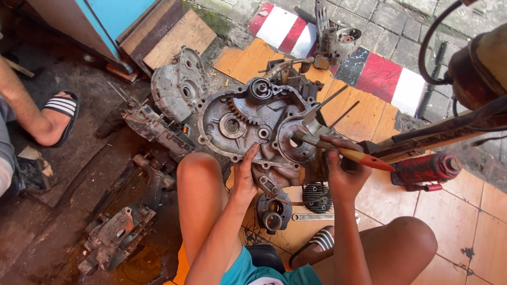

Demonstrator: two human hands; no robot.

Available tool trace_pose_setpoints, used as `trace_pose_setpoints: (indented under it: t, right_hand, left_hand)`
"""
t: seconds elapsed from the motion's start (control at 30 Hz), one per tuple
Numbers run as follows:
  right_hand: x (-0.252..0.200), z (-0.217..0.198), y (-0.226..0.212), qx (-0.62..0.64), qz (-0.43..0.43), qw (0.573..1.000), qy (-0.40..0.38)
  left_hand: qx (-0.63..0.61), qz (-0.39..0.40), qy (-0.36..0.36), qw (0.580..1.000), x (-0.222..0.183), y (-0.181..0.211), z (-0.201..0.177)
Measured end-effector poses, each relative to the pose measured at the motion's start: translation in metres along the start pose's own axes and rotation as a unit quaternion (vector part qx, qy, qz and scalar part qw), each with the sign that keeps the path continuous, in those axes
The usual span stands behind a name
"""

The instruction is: Cleaning the interior and edges of a motorcycle engine casing using a brush and a screwdriver to remove dirt and residue.

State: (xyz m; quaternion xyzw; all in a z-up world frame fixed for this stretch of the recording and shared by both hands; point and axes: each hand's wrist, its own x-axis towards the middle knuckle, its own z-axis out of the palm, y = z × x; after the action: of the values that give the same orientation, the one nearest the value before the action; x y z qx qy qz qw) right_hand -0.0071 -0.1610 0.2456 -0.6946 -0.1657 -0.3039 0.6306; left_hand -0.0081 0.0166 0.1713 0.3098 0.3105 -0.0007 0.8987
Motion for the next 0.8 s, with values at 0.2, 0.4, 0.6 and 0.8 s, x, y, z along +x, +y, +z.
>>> trace_pose_setpoints:
  t: [0.2, 0.4, 0.6, 0.8]
  right_hand:
    - [-0.046, -0.033, 0.022, 0.103, 0.077, 0.978, 0.167]
    - [-0.141, -0.044, -0.006, 0.001, 0.009, 0.936, 0.351]
    - [-0.259, -0.029, 0.007, -0.017, 0.074, 0.959, 0.273]
    - [-0.298, -0.042, 0.025, -0.140, 0.158, 0.949, 0.235]
  left_hand:
    - [0.070, 0.067, 0.019, 0.995, 0.024, -0.039, -0.021]
    - [0.091, -0.003, -0.093, 0.992, 0.032, -0.025, -0.052]
    - [0.108, -0.037, -0.088, 0.989, 0.029, -0.020, -0.049]
    - [0.097, -0.021, -0.112, 0.989, 0.031, -0.022, -0.053]
